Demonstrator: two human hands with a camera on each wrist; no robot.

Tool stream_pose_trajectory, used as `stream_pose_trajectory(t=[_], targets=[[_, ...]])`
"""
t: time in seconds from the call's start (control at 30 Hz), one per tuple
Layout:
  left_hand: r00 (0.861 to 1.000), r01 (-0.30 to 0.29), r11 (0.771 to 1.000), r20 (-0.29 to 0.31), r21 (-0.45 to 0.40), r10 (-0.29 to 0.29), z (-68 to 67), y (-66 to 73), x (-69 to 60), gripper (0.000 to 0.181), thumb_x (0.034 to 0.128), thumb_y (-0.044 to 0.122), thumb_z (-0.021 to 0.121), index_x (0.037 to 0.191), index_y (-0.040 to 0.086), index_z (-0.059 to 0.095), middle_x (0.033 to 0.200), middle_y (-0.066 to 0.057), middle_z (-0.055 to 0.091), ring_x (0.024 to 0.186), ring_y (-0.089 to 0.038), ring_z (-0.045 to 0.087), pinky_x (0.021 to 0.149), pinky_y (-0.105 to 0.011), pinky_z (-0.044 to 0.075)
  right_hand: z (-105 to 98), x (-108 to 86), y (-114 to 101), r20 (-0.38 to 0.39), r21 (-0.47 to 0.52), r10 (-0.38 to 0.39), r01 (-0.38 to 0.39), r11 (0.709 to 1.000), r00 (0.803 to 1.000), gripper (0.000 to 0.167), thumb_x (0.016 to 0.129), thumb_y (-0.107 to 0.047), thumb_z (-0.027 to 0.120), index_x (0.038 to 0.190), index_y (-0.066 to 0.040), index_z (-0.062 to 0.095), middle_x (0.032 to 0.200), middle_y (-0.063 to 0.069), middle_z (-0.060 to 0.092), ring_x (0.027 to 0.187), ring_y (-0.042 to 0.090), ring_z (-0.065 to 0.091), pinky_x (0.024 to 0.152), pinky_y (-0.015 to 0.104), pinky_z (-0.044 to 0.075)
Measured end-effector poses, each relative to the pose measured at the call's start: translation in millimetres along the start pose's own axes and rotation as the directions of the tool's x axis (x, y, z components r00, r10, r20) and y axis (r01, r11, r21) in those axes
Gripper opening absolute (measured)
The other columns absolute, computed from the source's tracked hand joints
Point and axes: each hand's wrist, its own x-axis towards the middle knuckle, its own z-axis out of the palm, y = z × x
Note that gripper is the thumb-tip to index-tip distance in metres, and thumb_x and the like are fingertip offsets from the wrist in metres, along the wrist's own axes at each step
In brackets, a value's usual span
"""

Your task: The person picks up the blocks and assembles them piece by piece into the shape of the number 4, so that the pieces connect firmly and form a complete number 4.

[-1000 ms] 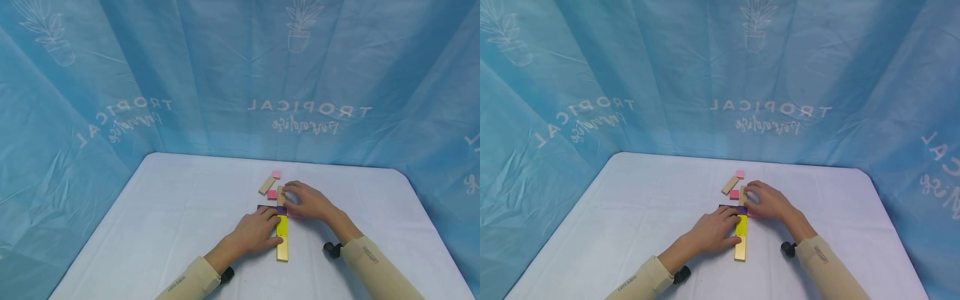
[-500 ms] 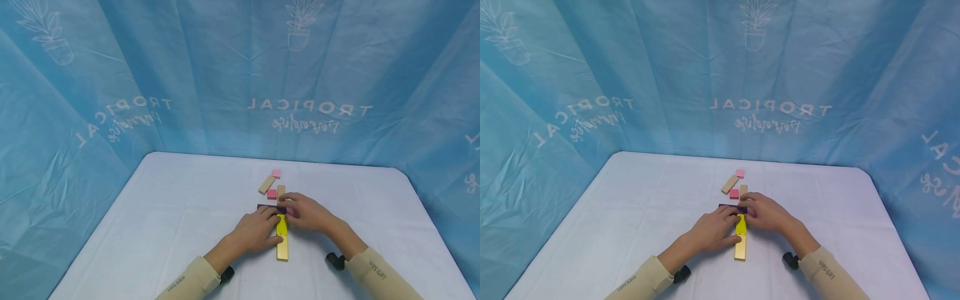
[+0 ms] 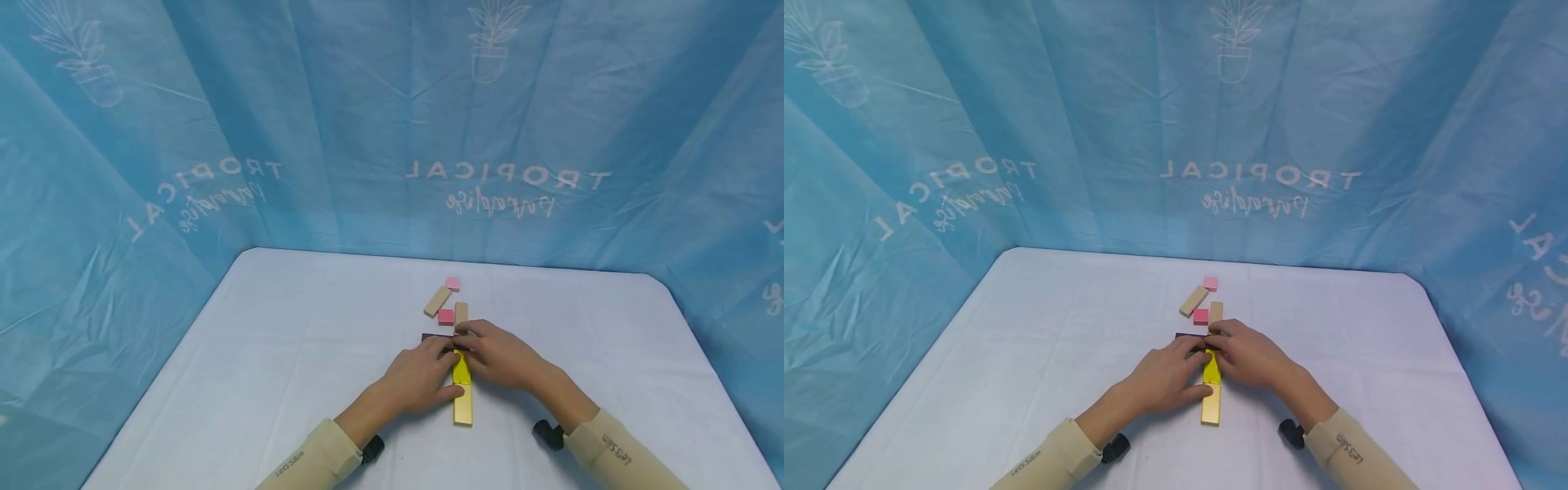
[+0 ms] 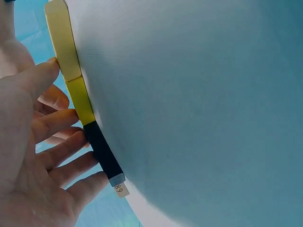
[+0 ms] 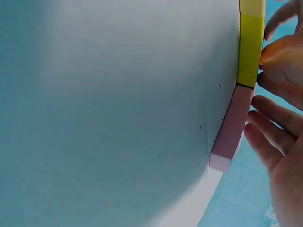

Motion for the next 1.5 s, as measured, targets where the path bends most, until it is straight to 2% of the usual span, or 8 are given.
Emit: stream_pose_trajectory(t=[0.17,0.5,0.8,1.13,1.5], targets=[[1.0,0.009,1.0,0.011,0.001,-0.009,-0.3,0.9,-0.1,0.065,0.0898,0.065,0.046,0.137,0.021,0.053,0.147,-0.001,0.037,0.134,-0.016,0.032,0.082,-0.039,0.053,1.7,-1.6,-4.2,-0.007,-0.027,-0.004,0.004,1.0,1.0,0.039,0.09,-0.03,0.065,0.127,-0.02,0.064,0.135,-0.002,0.051,0.125,0.015,0.045,0.101,0.036,0.041],[1.0,0.023,0.999,0.009,-0.033,-0.023,0.2,1.4,0.2,0.062,0.0888,0.063,0.051,0.136,0.023,0.053,0.143,-0.002,0.039,0.129,-0.016,0.037,0.082,-0.038,0.053,4.7,-3.0,-6.6,-0.02,-0.05,-0.015,0.014,0.999,1.0,0.041,0.09,-0.036,0.066,0.128,-0.021,0.063,0.135,-0.002,0.051,0.125,0.014,0.044,0.101,0.035,0.04],[1.0,0.016,1.0,0.009,-0.018,-0.016,0.6,1.5,-0.7,0.063,0.0897,0.064,0.049,0.137,0.022,0.053,0.14,-0.002,0.041,0.128,-0.016,0.039,0.081,-0.038,0.053,1.8,-6.9,-6.0,0.069,0.021,0.017,-0.018,1.0,0.997,0.058,0.084,-0.052,0.067,0.135,-0.027,0.056,0.143,-0.004,0.043,0.13,0.013,0.038,0.105,0.038,0.036],[1.0,0.011,1.0,-0.005,-0.017,-0.011,-0.5,2.0,-0.4,0.061,0.0896,0.064,0.049,0.134,0.022,0.054,0.14,-0.003,0.042,0.127,-0.017,0.04,0.081,-0.038,0.053,-0.1,-8.4,-5.9,0.107,0.084,0.046,-0.055,0.995,0.993,0.071,0.078,-0.064,0.066,0.139,-0.031,0.051,0.147,-0.005,0.038,0.133,0.015,0.035,0.105,0.041,0.036],[1.0,0.008,1.0,-0.002,-0.002,-0.008,0.5,2.1,0.0,0.062,0.0896,0.064,0.049,0.134,0.021,0.054,0.138,-0.003,0.042,0.124,-0.017,0.041,0.081,-0.036,0.053,0.7,-8.7,-4.2,0.125,0.085,0.047,-0.058,0.995,0.991,0.071,0.079,-0.064,0.065,0.141,-0.031,0.05,0.148,-0.006,0.036,0.134,0.016,0.034,0.105,0.041,0.036]])
